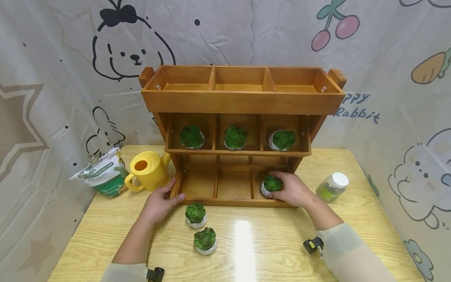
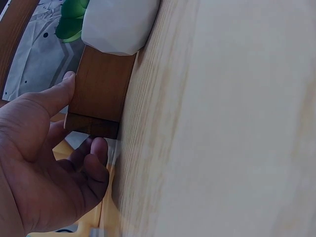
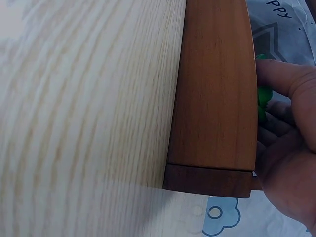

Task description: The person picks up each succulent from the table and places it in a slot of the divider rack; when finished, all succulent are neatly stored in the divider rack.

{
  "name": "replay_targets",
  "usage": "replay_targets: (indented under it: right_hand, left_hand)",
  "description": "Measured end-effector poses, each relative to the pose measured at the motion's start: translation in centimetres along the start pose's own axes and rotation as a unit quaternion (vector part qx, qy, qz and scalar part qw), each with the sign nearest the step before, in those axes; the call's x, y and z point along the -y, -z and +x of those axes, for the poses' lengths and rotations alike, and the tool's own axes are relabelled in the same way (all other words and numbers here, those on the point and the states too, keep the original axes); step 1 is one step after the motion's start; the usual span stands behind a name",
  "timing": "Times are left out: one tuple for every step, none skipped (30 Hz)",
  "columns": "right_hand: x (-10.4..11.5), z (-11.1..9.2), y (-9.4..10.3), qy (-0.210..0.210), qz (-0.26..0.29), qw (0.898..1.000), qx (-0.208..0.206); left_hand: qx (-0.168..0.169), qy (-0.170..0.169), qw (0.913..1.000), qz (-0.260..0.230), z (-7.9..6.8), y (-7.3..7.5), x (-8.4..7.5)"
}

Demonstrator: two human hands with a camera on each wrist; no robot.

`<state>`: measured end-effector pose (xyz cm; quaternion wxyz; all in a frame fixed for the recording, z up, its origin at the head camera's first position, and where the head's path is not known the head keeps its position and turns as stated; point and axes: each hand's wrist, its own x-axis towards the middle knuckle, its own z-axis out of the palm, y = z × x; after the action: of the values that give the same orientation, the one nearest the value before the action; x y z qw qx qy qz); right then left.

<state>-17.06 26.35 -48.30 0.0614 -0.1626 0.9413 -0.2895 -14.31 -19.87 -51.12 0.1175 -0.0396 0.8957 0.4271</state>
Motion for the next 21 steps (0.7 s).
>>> replay_targets:
  right_hand:
    - [0.0,0.0,0.0,0.0,0.0,1.0,0.0]
    - [-0.1,0.0,0.0,0.001,0.001,1.0,0.0]
    - [-0.1,0.0,0.0,0.001,0.002,1.0,0.001]
    - [-0.1,0.0,0.0,0.002,0.003,1.0,0.001]
    - [-0.1,0.0,0.0,0.002,0.004,1.0,0.001]
    - [-0.1,0.0,-0.1,0.004,0.003,1.0,0.001]
    - [-0.1,0.0,-0.1,0.004,0.003,1.0,-0.001]
    - [-0.1,0.0,0.0,0.005,0.004,1.0,-0.002]
    - [0.0,-0.1,0.0,0.005,0.004,1.0,-0.005]
    - [0.0,-0.1,0.1,0.005,0.005,1.0,-0.008]
    - [0.1,-0.1,0.1,0.005,0.006,1.0,-0.01]
    - [0.2,-0.1,0.2,0.005,0.008,1.0,-0.012]
    - [0.3,-0.2,0.3,0.005,0.01,1.0,-0.014]
    - [0.4,-0.2,0.3,0.005,0.013,1.0,-0.014]
    - [0.5,-0.2,0.4,0.005,0.016,1.0,-0.015]
    - [0.6,-0.3,0.5,0.006,0.019,1.0,-0.015]
    - [0.7,-0.3,0.5,0.006,0.021,1.0,-0.015]
    - [0.8,-0.3,0.6,0.007,0.022,1.0,-0.016]
    - [0.9,-0.3,0.6,0.008,0.024,1.0,-0.018]
    - [1.0,-0.4,0.7,0.008,0.025,0.999,-0.02]
    - [1.1,-0.4,0.7,0.009,0.026,0.999,-0.024]
  left_hand:
    - [0.001,0.0,1.0,0.0,0.0,0.0,0.0]
    - [0.002,0.001,1.0,0.0,0.0,0.0,0.0]
    - [0.002,0.002,1.0,0.0,0.0,0.0,0.0]
    - [0.003,0.002,1.0,0.0,0.0,-0.1,0.0]
    - [0.004,0.002,1.0,0.0,0.0,-0.1,0.0]
    - [0.005,0.002,1.0,0.0,0.0,-0.1,0.0]
    - [0.005,0.002,1.0,0.0,0.0,-0.1,0.0]
    - [0.005,0.002,1.0,-0.001,0.0,-0.1,0.0]
    - [0.004,0.002,1.0,-0.002,0.0,-0.1,0.0]
    - [0.003,0.002,1.0,-0.003,0.0,-0.1,0.0]
    - [0.003,0.001,1.0,-0.003,0.0,-0.1,0.0]
    - [0.003,0.001,1.0,-0.004,0.0,-0.1,0.0]
    - [0.002,0.001,1.0,-0.005,0.0,0.0,0.1]
    - [0.002,0.001,1.0,-0.006,0.0,0.0,0.1]
    - [0.002,0.001,1.0,-0.006,0.0,0.0,0.1]
    - [0.002,0.001,1.0,-0.005,0.0,0.0,0.1]
    - [0.002,0.001,1.0,-0.005,0.0,0.0,0.0]
    - [0.003,0.001,1.0,-0.004,0.0,0.0,0.0]
    - [0.003,0.001,1.0,-0.003,0.0,-0.1,0.0]
    - [0.003,0.001,1.0,-0.003,0.0,-0.1,0.0]
    - [0.003,0.001,1.0,-0.002,0.0,-0.1,0.0]
